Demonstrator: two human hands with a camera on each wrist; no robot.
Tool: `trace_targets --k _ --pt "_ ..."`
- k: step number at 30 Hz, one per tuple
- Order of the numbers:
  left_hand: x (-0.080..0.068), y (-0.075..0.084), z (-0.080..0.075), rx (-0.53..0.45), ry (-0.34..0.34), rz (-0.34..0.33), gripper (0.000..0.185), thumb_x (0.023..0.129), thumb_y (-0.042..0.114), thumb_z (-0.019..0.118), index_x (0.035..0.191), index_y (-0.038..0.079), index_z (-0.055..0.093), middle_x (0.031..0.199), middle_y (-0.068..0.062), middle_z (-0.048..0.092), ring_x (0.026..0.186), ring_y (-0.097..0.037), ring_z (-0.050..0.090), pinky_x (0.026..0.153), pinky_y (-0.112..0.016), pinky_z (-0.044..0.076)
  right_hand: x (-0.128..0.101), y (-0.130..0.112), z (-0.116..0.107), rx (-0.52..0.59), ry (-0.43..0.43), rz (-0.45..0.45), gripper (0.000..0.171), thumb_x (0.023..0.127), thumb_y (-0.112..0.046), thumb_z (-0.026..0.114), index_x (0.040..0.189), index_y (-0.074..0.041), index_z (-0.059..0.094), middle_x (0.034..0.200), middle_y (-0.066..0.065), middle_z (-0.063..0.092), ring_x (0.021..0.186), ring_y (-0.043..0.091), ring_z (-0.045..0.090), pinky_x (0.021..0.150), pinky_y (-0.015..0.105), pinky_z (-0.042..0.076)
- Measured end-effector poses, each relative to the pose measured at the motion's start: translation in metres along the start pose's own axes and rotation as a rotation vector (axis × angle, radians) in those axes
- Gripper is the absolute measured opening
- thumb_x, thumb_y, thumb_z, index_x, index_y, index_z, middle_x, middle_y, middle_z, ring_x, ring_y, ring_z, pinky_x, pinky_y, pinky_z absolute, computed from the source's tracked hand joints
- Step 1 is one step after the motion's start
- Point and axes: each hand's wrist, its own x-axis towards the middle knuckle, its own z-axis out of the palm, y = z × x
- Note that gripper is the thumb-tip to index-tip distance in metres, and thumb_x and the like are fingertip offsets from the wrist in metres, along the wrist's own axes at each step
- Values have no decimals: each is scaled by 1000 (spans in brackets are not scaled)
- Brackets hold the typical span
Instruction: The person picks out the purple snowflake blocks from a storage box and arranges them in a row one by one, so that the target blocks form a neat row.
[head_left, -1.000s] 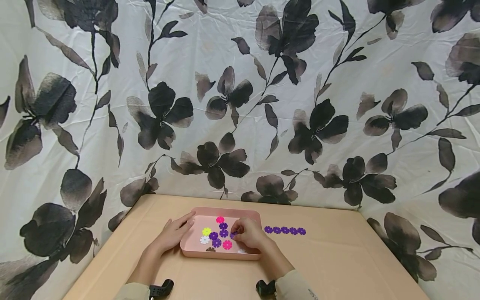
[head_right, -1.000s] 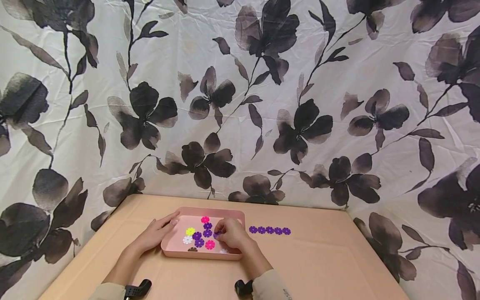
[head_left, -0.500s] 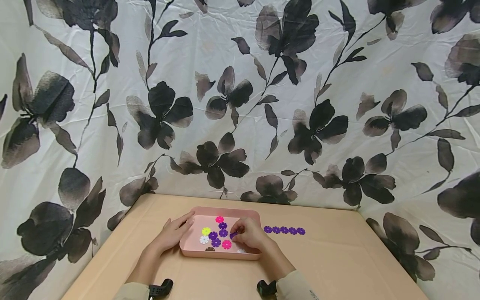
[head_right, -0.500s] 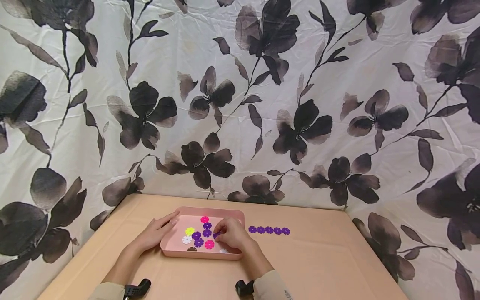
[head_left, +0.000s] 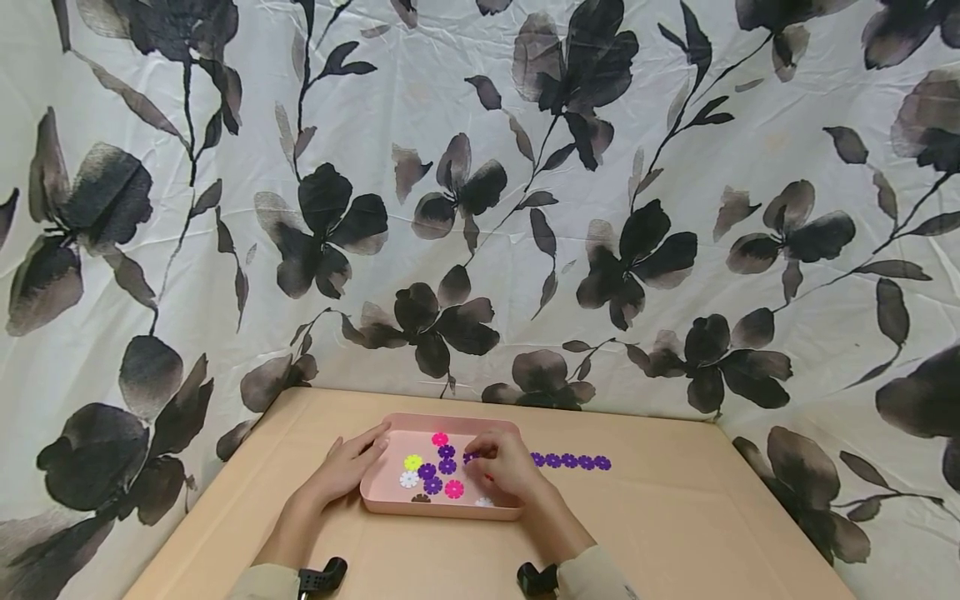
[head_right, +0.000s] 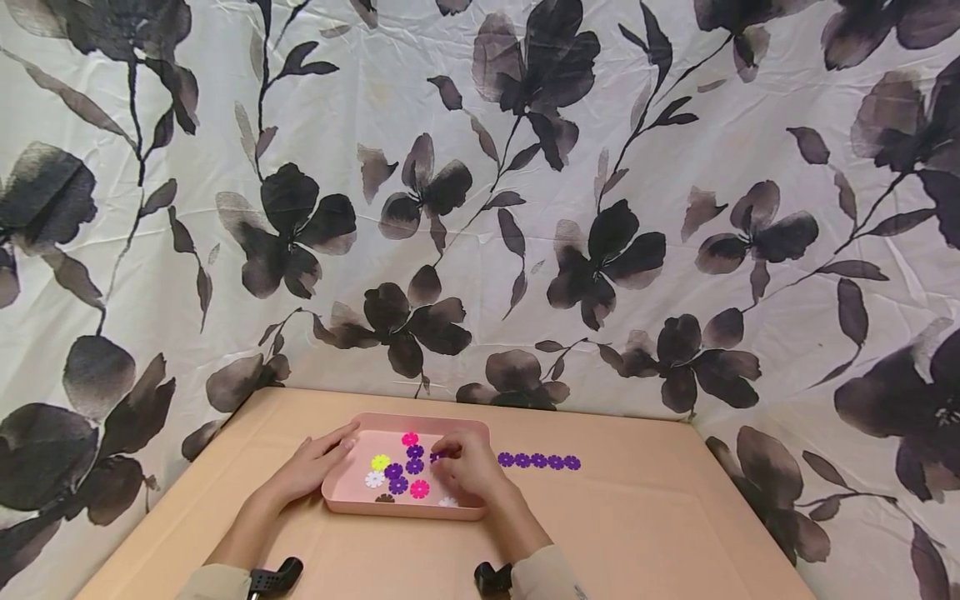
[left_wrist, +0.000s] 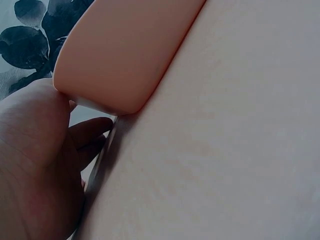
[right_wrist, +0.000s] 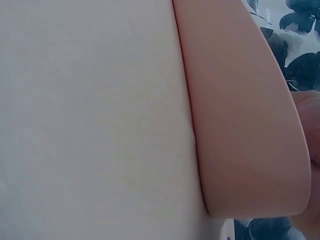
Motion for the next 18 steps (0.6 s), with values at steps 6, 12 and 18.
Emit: trace_targets --k 6,12,18 --pt "-1 1 -1 -2 -1 0 56 112 43 42 162 18 39 168 -9 36 156 -41 30 125 -71 -11 -5 -4 -9 46 58 23 20 92 -7 79 111 -10 81 106 1 70 96 18 63 85 22 61" --pt "-2 1 -2 -4 -4 -5 58 112 46 42 163 19 38 168 -10 35 157 -41 29 125 -71 -12 -17 3 -25 153 117 118 23 91 -9 80 112 -19 82 112 -1 73 103 20 67 91 26 63" --pt "-3 1 -2 -2 -5 2 57 112 45 42 162 18 39 168 -10 36 156 -41 29 124 -71 -12 -29 16 -51 193 241 97 23 93 -3 77 108 -20 82 115 1 72 110 22 68 93 24 61"
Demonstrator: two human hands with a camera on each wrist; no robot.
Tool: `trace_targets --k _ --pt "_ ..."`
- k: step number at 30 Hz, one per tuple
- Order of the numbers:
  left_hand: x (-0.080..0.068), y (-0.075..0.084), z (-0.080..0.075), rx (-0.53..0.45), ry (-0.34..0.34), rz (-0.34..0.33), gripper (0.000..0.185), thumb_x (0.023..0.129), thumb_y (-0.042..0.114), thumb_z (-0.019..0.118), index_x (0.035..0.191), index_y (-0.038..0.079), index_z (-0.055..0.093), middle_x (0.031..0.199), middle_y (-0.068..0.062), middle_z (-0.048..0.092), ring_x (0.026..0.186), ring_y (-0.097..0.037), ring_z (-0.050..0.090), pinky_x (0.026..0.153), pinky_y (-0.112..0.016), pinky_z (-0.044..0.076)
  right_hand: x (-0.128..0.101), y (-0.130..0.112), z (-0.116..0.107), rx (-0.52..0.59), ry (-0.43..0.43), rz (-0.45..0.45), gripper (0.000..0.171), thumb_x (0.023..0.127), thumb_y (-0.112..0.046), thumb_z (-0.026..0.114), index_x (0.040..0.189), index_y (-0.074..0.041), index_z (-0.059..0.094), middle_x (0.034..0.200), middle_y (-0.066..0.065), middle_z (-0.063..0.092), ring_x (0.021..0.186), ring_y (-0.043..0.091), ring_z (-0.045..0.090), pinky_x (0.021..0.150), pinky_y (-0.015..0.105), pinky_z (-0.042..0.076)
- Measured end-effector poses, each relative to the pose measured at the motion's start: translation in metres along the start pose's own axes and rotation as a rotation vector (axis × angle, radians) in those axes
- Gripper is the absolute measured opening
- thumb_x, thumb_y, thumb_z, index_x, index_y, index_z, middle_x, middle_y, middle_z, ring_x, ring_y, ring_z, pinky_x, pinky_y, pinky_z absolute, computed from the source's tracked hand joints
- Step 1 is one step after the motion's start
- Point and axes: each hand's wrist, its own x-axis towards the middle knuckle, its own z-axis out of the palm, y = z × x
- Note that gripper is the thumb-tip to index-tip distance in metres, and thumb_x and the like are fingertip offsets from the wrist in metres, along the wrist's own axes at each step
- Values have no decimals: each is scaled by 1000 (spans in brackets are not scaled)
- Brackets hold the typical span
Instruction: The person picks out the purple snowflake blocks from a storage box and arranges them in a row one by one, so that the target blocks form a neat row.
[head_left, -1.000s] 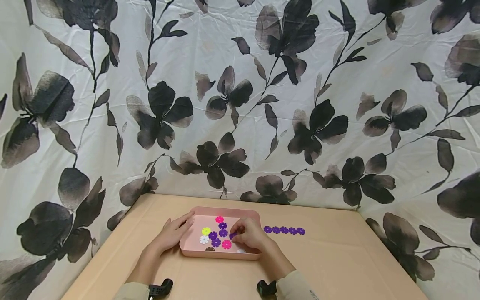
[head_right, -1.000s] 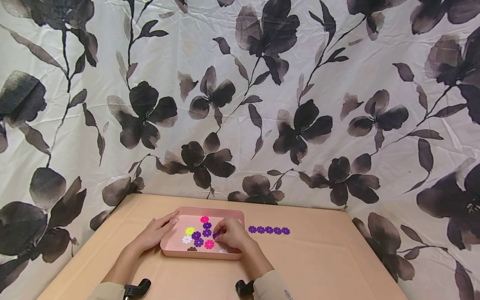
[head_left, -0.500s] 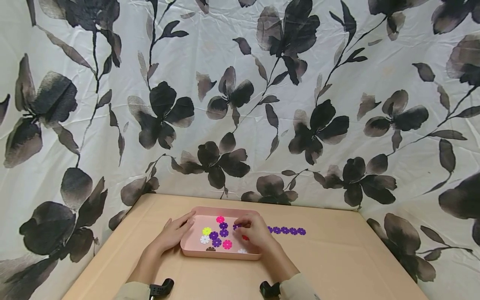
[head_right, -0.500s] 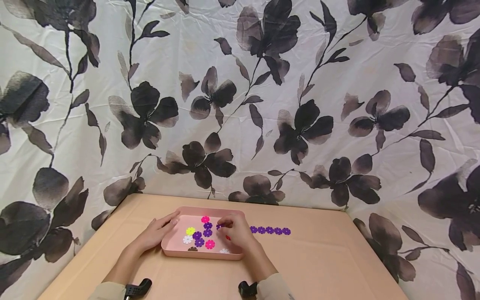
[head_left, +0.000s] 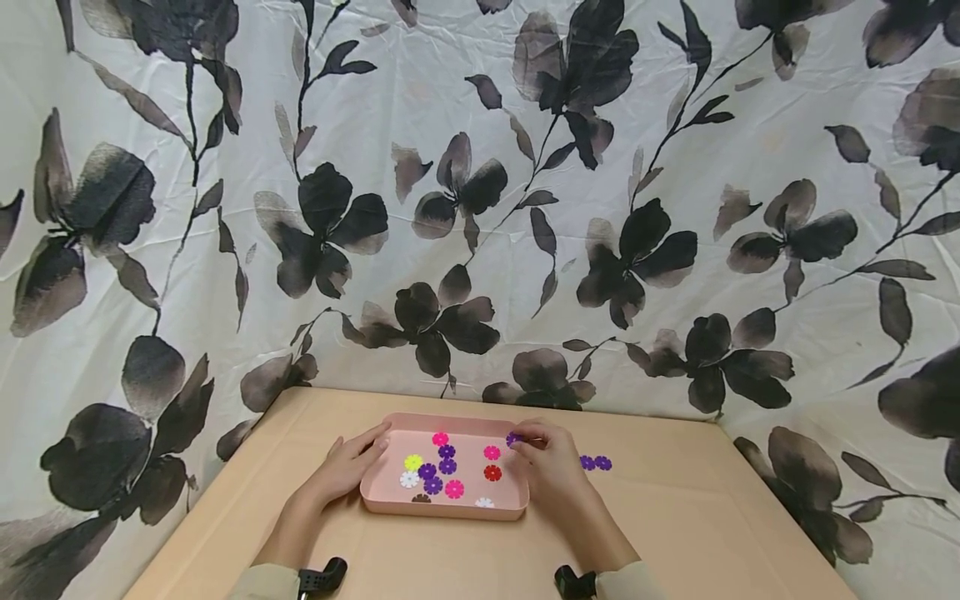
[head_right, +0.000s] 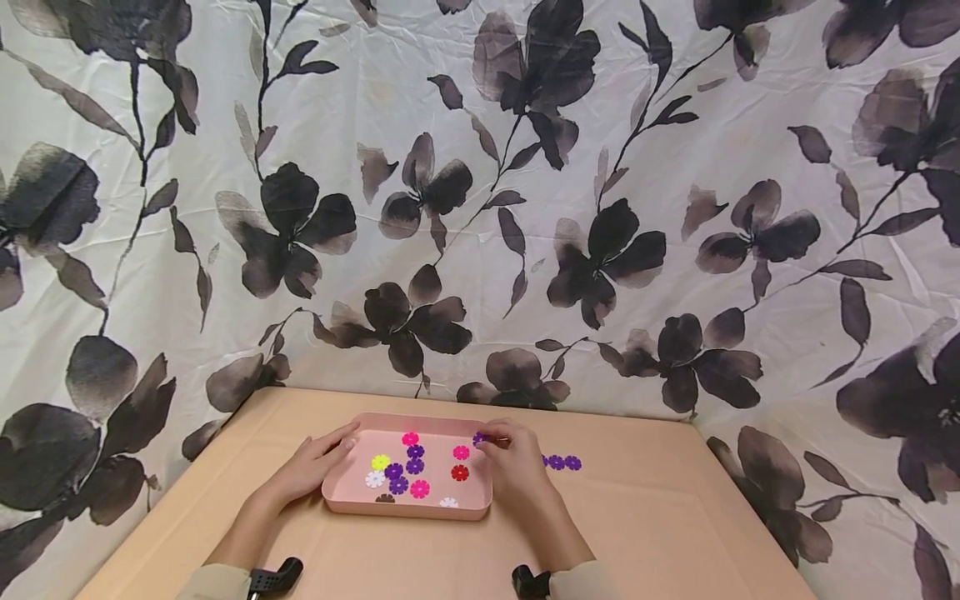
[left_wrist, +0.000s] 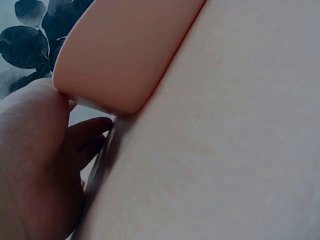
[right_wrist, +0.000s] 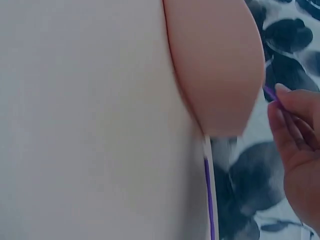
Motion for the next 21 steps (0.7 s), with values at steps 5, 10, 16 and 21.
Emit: trace_targets --k 5,10,16,21 --pt "0 1 0 4 -2 3 57 112 44 42 162 17 39 168 -10 36 156 -41 30 125 -71 -11 0 6 -25 -29 68 -36 24 90 0 78 112 -8 81 118 9 74 109 24 71 91 24 62" --pt "-1 2 -1 4 0 7 57 112 44 41 162 17 39 167 -11 36 156 -41 30 125 -71 -11 1 15 -44 -34 99 -40 26 88 -1 80 114 0 78 120 18 73 108 31 74 86 17 61" --pt "-1 1 -1 2 -3 0 58 112 46 41 163 17 38 168 -10 35 157 -41 29 125 -70 -12 -5 7 -60 -83 148 -10 26 90 -2 79 115 4 77 115 22 75 95 20 75 77 12 58" --pt "-2 2 -1 3 -1 11 58 112 45 41 162 15 39 167 -10 36 156 -41 30 125 -71 -11 -2 25 -74 -81 181 -36 28 89 -6 82 116 1 77 113 20 77 91 10 74 76 12 58"
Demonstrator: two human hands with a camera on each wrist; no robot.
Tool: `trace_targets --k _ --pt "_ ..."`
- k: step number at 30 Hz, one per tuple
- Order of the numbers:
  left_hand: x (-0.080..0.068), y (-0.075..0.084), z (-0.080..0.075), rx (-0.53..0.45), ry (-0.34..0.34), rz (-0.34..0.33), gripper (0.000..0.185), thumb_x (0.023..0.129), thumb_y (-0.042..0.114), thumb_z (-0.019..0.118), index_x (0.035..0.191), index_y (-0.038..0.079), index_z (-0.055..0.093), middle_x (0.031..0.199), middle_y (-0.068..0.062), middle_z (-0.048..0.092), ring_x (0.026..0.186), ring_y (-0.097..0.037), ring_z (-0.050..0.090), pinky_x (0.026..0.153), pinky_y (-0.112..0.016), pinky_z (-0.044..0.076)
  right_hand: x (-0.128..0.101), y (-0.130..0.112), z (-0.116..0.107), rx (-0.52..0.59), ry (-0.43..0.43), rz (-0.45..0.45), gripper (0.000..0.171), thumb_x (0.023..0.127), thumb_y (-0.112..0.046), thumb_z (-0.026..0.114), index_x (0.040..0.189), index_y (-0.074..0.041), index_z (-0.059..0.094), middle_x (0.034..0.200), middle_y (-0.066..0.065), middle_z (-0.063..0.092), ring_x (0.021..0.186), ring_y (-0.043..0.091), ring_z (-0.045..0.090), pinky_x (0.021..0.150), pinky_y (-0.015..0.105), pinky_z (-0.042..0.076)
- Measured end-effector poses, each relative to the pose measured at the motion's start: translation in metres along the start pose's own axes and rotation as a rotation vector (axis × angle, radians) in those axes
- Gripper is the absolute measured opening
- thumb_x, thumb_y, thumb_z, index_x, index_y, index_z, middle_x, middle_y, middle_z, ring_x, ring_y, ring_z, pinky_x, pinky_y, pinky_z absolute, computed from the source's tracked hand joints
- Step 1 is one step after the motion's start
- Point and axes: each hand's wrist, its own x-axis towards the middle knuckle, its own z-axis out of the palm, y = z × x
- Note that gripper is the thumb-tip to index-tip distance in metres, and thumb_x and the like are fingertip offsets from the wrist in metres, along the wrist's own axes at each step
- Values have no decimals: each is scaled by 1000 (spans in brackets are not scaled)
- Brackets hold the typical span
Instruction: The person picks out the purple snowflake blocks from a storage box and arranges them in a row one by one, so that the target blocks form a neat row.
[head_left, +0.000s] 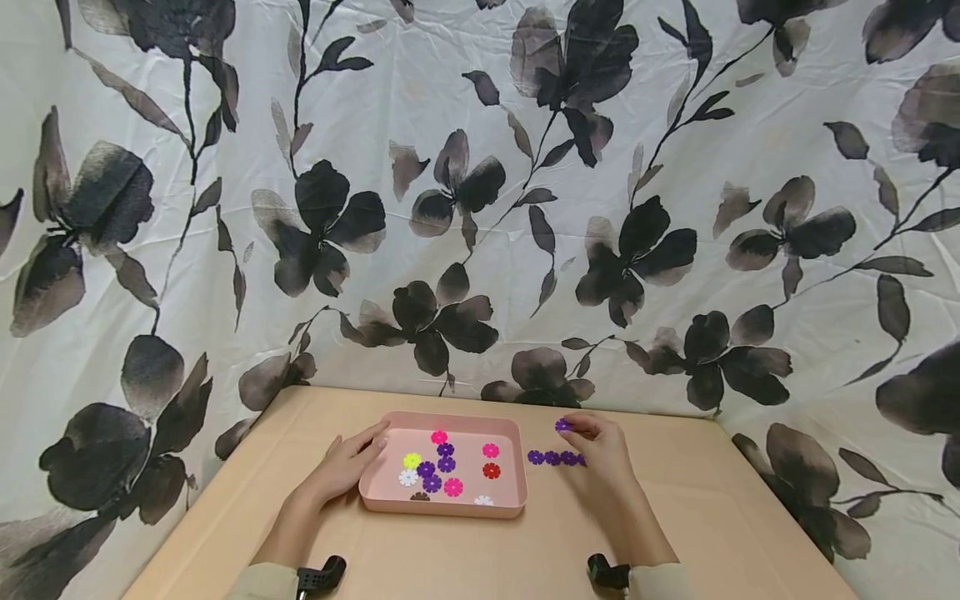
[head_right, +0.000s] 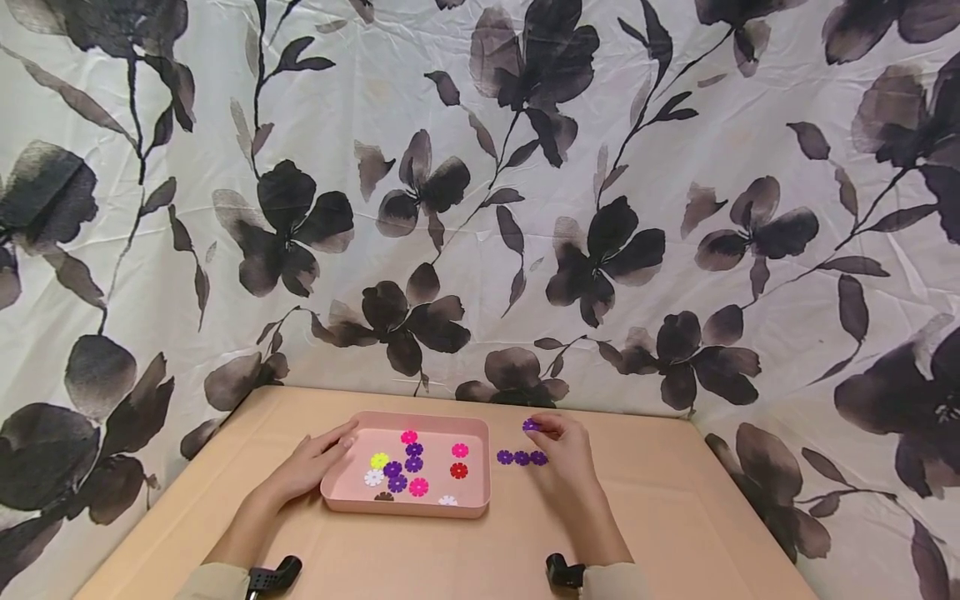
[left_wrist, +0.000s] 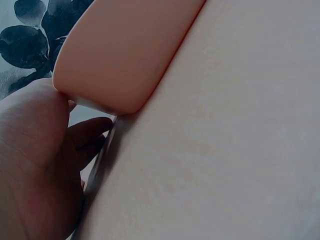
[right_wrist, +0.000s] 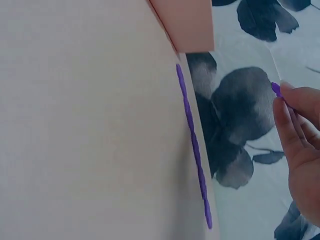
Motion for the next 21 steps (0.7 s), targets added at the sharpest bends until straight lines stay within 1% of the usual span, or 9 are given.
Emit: trace_targets --k 3,9,11,16,21 --pt "0 1 0 -1 2 2 58 112 44 41 162 15 39 167 -10 36 156 -41 31 125 -71 -11 -1 4 -7 -3 12 10 31 89 -5 82 118 2 76 116 21 75 94 14 74 77 12 58" --pt "0 0 0 2 3 3 59 112 46 41 162 15 39 167 -10 36 156 -41 30 124 -71 -11 -2 18 -22 -54 25 51 30 90 -3 80 119 3 75 115 20 73 92 8 71 78 11 57" --pt "0 -1 0 2 4 2 59 112 46 41 162 15 39 167 -10 36 156 -42 30 124 -71 -11 -2 22 -26 -76 28 66 30 90 -3 80 119 3 75 116 19 73 94 8 70 78 11 56" --pt "0 -2 0 10 2 1 60 112 48 40 162 16 39 168 -9 35 156 -41 29 124 -71 -11 -4 30 -35 -115 39 120 29 92 -4 78 120 2 75 118 18 74 100 16 68 79 11 55" --pt "0 -2 0 13 3 5 59 112 47 41 162 16 39 168 -9 36 156 -41 30 124 -72 -10 -9 32 -40 -147 39 166 29 94 -3 74 122 3 73 120 20 73 104 22 67 79 12 55"
